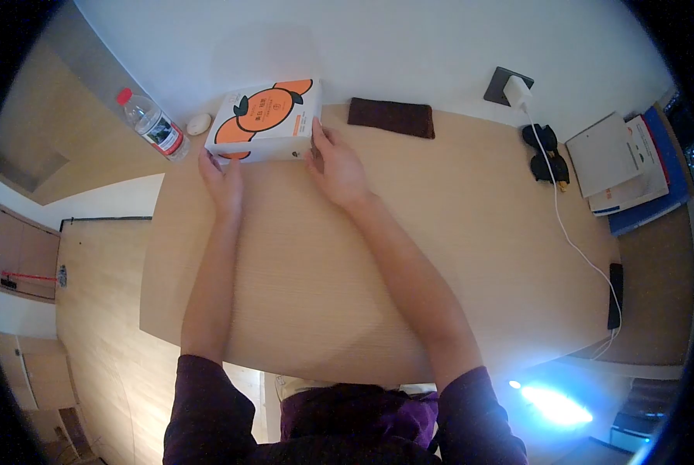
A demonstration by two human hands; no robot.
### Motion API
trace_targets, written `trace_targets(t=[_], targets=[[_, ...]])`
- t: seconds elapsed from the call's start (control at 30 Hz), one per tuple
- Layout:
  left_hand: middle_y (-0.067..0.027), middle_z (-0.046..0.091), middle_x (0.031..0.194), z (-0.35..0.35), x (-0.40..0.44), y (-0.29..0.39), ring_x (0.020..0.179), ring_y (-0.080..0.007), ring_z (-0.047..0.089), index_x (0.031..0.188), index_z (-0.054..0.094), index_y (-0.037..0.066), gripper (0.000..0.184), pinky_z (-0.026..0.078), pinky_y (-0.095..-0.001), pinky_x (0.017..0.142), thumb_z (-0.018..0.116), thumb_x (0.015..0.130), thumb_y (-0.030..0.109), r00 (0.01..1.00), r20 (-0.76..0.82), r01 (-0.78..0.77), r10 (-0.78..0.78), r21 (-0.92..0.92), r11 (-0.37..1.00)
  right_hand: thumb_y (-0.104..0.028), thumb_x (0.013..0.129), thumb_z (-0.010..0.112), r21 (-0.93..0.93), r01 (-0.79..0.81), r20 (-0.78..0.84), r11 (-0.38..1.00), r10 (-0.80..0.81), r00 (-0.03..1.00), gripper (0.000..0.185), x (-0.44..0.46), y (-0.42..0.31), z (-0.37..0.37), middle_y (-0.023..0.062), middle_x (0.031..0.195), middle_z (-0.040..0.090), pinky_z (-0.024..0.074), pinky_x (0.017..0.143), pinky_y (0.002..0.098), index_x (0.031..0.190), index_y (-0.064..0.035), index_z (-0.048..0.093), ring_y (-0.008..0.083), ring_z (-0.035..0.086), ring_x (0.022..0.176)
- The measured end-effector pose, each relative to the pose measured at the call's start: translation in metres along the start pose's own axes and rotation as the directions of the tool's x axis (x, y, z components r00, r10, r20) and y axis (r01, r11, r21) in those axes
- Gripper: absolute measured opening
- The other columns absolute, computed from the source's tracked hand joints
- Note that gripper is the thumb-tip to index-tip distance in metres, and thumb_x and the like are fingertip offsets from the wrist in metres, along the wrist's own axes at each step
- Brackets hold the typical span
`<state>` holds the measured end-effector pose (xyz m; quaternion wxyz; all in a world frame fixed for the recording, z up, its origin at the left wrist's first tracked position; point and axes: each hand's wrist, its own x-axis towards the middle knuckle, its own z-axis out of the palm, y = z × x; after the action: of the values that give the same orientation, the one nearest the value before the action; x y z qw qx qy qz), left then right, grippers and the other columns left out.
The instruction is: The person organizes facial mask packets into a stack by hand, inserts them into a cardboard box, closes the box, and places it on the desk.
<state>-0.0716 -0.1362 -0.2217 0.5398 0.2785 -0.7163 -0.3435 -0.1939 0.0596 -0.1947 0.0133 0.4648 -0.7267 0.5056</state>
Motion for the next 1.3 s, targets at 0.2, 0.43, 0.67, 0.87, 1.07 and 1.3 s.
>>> trace_targets(t=[0.2,0.43,0.67,0.87,1.07,1.3], targets=[[-0.0182,0.041,0.13,-0.002,0.0,0.001,0.124,-0.0274,0.042,0.136,0.036,-0.005,0.064,0.033,-0.0353,0.107,0.063,0.079,0.001,0.997,-0.019,0.069,-0.071,-0.092,0.993,-0.014,0.081,0.063,0.026,0.004,0.106,1.0,-0.007,0.994,0.081,-0.003,0.005,-0.003,0.0228,0.127,0.049,0.0431,0.098,0.0378,0.147,0.0004,0.019,0.035,0.053,0.113],[-0.0158,0.04,0.13,-0.004,0.003,-0.002,0.125,-0.0236,0.042,0.138,0.035,-0.005,0.066,0.03,-0.0322,0.11,0.064,0.078,-0.001,0.996,-0.005,0.085,-0.089,-0.225,0.971,-0.013,0.081,0.063,0.0,0.025,0.169,1.0,-0.025,0.985,0.084,-0.006,-0.009,-0.007,0.0229,0.136,0.041,0.0377,0.103,0.0361,0.149,-0.0015,0.015,0.034,0.045,0.124],[-0.0187,0.032,0.137,-0.004,0.002,0.005,0.13,-0.0271,0.035,0.142,0.026,-0.005,0.074,0.027,-0.0341,0.111,0.063,0.078,0.0,0.994,0.001,0.108,-0.109,-0.161,0.981,-0.013,0.081,0.062,0.003,0.094,0.002,0.996,-0.094,0.996,0.07,-0.001,0.004,-0.001,0.0211,0.137,0.041,0.0384,0.103,0.039,0.144,-0.0025,0.031,0.0349,0.044,0.124],[-0.0223,0.027,0.142,-0.015,-0.011,0.078,0.133,-0.0383,0.028,0.14,0.027,-0.004,0.075,0.031,-0.039,0.108,0.06,0.073,-0.004,0.939,0.11,-0.345,0.327,0.306,0.887,-0.034,0.088,0.053,-0.717,-0.204,-0.21,0.667,0.072,0.975,0.062,0.006,0.049,-0.061,0.0149,0.149,0.032,0.02,0.114,0.0506,0.143,-0.0121,0.038,0.0327,0.026,0.14],[-0.0128,0.045,0.133,0.012,-0.05,0.103,0.129,-0.0319,0.04,0.123,0.056,0.007,0.052,0.04,-0.0415,0.102,0.058,0.072,-0.003,0.572,0.575,-0.688,0.585,-0.051,0.724,-0.053,0.09,0.044,-0.752,-0.24,-0.068,0.614,0.29,0.955,0.066,0.002,0.043,-0.067,0.0103,0.156,0.021,0.0122,0.115,0.0517,0.147,-0.0214,0.033,0.0346,0.016,0.144],[-0.0109,0.048,0.135,0.034,-0.067,0.125,0.13,-0.03,0.041,0.125,0.056,0.007,0.043,0.034,-0.042,0.108,0.056,0.082,0.006,0.511,0.656,-0.623,0.555,-0.161,0.765,-0.052,0.084,0.055,-0.804,-0.081,0.046,0.59,0.196,0.979,0.07,-0.032,0.001,-0.059,0.0129,0.149,0.034,0.0237,0.109,0.0505,0.143,-0.0185,0.04,0.0332,0.031,0.136]])
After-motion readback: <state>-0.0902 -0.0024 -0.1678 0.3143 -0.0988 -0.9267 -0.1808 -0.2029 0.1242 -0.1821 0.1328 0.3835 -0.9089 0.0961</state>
